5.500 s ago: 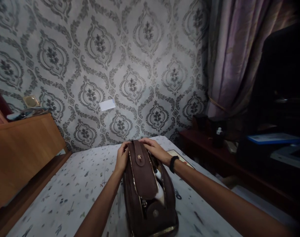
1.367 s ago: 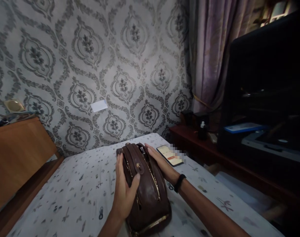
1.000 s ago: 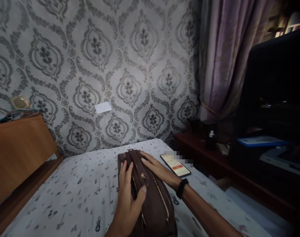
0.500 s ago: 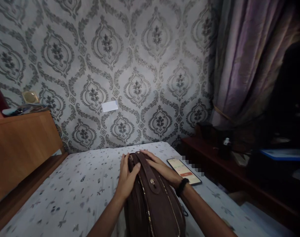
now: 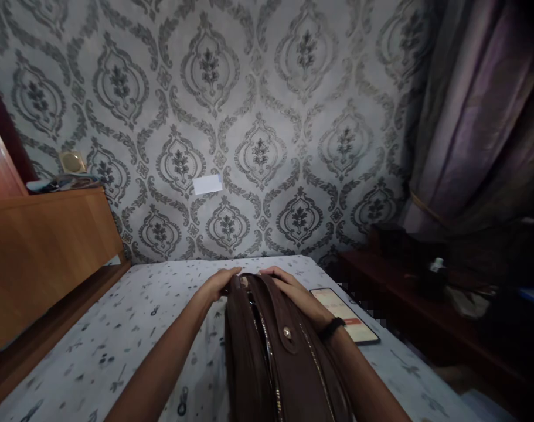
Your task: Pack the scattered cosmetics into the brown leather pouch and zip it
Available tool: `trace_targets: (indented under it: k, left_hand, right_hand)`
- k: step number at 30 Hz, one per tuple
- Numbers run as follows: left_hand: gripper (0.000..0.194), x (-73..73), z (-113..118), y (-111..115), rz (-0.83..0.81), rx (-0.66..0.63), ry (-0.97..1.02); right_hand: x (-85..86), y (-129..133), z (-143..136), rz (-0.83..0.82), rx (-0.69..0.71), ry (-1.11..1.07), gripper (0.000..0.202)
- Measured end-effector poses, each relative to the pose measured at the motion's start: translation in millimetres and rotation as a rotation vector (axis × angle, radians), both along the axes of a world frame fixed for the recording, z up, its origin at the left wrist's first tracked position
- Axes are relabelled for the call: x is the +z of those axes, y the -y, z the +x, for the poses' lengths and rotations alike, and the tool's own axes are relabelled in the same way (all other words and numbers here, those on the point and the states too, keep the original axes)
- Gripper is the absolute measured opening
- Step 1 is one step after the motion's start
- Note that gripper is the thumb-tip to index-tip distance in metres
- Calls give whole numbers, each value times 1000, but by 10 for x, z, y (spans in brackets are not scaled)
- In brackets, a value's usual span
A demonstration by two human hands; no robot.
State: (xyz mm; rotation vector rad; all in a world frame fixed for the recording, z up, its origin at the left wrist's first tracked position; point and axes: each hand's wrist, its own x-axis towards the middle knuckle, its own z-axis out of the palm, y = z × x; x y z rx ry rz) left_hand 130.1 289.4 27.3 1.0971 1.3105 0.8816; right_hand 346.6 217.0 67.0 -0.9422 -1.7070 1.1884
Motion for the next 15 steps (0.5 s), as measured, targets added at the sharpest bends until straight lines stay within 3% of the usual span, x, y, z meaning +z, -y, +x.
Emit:
trace_targets:
  k: [5,10,15]
  left_hand:
    - [27,81,-24,-93,-77,-71,-20]
    - [30,117,-51,157,80,-148,171]
    - [37,104,-67,350,161,-140,278]
  right_hand:
    - [-24,-62,5,88,26,-10,38]
    - [-64,-87,14,86,37,-27,40]
    - [-103,-105,35,104,18,-37,36]
